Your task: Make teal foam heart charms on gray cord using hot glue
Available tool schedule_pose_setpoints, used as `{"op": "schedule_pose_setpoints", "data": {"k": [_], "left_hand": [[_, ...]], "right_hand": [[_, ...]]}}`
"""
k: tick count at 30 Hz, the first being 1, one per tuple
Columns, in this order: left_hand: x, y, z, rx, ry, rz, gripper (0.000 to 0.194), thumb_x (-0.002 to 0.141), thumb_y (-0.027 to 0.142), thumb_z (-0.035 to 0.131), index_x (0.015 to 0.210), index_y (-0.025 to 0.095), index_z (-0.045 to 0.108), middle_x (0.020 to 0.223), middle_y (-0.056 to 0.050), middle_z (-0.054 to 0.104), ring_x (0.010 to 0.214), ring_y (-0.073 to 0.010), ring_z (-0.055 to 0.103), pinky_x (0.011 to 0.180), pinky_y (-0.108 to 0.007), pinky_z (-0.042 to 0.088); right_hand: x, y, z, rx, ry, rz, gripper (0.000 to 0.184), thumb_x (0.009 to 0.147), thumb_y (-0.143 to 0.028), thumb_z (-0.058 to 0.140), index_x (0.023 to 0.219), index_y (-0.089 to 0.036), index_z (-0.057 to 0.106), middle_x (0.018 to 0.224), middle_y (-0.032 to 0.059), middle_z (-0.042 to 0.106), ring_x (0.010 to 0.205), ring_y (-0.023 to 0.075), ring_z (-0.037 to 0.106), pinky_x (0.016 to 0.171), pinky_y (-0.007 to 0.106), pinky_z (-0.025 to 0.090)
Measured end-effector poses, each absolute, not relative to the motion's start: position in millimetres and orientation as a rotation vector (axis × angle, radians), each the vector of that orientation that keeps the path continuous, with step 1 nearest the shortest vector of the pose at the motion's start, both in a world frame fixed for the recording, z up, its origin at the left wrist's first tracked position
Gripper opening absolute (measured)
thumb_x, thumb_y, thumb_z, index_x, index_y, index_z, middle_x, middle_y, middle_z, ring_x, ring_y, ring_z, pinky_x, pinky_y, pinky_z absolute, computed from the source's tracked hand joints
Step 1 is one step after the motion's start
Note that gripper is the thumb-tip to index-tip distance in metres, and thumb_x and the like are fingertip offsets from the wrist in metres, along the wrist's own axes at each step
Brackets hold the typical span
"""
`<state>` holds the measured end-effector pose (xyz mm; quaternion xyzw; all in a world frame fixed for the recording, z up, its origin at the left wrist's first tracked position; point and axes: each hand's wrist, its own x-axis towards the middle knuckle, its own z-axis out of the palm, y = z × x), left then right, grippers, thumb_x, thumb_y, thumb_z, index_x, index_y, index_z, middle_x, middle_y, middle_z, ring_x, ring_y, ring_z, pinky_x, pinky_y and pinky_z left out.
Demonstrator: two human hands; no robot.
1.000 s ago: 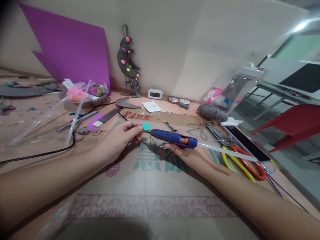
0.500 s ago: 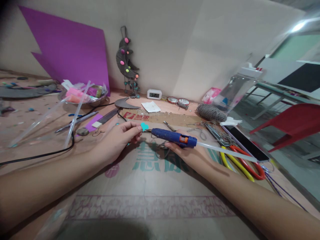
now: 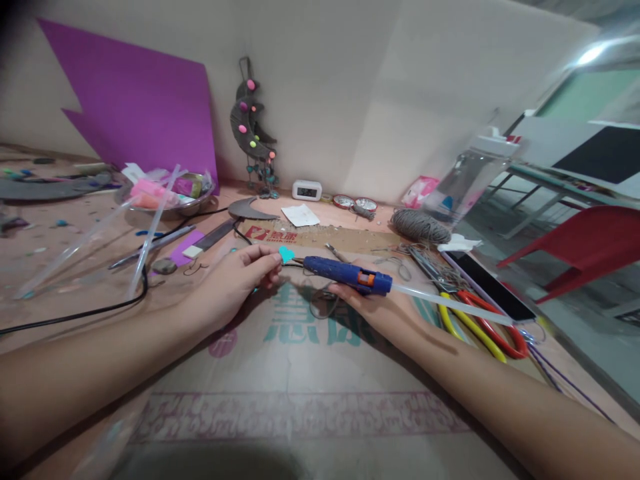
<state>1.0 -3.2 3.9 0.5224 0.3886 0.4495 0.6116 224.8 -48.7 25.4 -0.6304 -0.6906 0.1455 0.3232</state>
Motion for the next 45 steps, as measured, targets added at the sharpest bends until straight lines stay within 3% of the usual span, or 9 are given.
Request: {"op": "schedule_pose_setpoints", "data": {"k": [7,11,17,22,25,27,31,37,45], "left_hand": [[-0.1,-2.7,0.1,1.217,0.901,1.042,0.018,0.082,0.032,0.064,0.086,0.015,0.062,0.064,0.003,0.056,0.056,-0.0072,0.049,0.056,-0.018,0.039],[-0.1,-3.0,0.5,1.209,0.907,1.033,0.018,0.081,0.032,0.064,0.085,0.015,0.061,0.064,0.003,0.057,0.056,-0.0074,0.050,0.056,-0.019,0.039],[1.3,-4.2,1.8,1.163,0.893,1.030,0.019,0.079,0.033,0.066,0.084,0.017,0.059,0.062,0.003,0.057,0.055,-0.0080,0.050,0.056,-0.019,0.040],[3.5,-4.7,3.3,1.089,0.874,1.016,0.020,0.078,0.033,0.067,0.081,0.017,0.056,0.062,0.004,0.055,0.054,-0.0074,0.050,0.054,-0.018,0.038],[3.9,-5.1,5.2,1.133,0.881,1.032,0.018,0.079,0.031,0.064,0.081,0.016,0.056,0.061,0.004,0.054,0.055,-0.0073,0.049,0.055,-0.018,0.038],[3.8,-5.2,5.9,1.180,0.899,1.032,0.016,0.079,0.030,0.064,0.079,0.015,0.056,0.061,0.004,0.054,0.055,-0.0073,0.049,0.055,-0.018,0.038],[3.7,-4.4,5.6,1.163,0.887,1.040,0.019,0.076,0.031,0.066,0.078,0.016,0.056,0.062,0.004,0.055,0.054,-0.0075,0.049,0.054,-0.018,0.038],[4.7,-3.8,4.2,1.124,0.854,1.046,0.020,0.075,0.033,0.068,0.077,0.016,0.057,0.064,0.004,0.056,0.054,-0.0069,0.049,0.052,-0.018,0.037],[4.1,-5.6,8.6,1.131,0.839,1.049,0.019,0.078,0.031,0.066,0.076,0.015,0.055,0.061,0.005,0.053,0.050,-0.0053,0.047,0.047,-0.016,0.034]], "right_hand": [[225.5,-48.3,23.9,-1.641,-1.755,0.391,0.022,0.071,-0.051,0.068,0.074,-0.029,0.064,0.073,0.0020,0.074,0.069,0.0287,0.069,0.062,0.039,0.056],[228.1,-44.9,25.5,-1.688,-1.717,0.325,0.027,0.071,-0.054,0.066,0.071,-0.027,0.064,0.073,0.0047,0.072,0.075,0.0306,0.069,0.066,0.040,0.055],[237.0,-41.2,48.2,-1.673,-1.664,0.233,0.042,0.089,-0.052,0.046,0.064,-0.023,0.064,0.072,0.0032,0.069,0.073,0.0208,0.065,0.067,0.030,0.051],[237.2,-14.7,74.9,-1.528,-1.671,0.255,0.037,0.087,-0.055,0.054,0.089,-0.022,0.072,0.092,0.0057,0.072,0.081,0.0213,0.066,0.061,0.027,0.050],[235.1,27.5,81.6,-1.631,-1.709,0.137,0.042,0.077,-0.051,0.070,0.101,-0.017,0.071,0.096,0.0092,0.073,0.088,0.0262,0.066,0.073,0.032,0.051],[233.6,60.5,78.5,-1.749,-1.726,0.172,0.039,0.079,-0.046,0.069,0.102,-0.015,0.070,0.096,0.0104,0.073,0.092,0.0277,0.066,0.078,0.034,0.050],[231.5,111.5,56.3,-1.791,-1.786,0.287,0.027,0.083,-0.034,0.066,0.101,-0.014,0.071,0.093,0.0094,0.074,0.086,0.0238,0.068,0.078,0.032,0.050],[235.2,134.3,25.9,-1.786,-1.853,0.350,0.026,0.085,-0.036,0.064,0.094,-0.013,0.071,0.081,0.0083,0.074,0.071,0.0203,0.067,0.069,0.029,0.050],[256.3,100.6,39.8,-1.726,-1.848,0.141,0.037,0.085,-0.036,0.062,0.109,-0.009,0.069,0.112,0.0172,0.071,0.103,0.0275,0.064,0.093,0.038,0.046]]}}
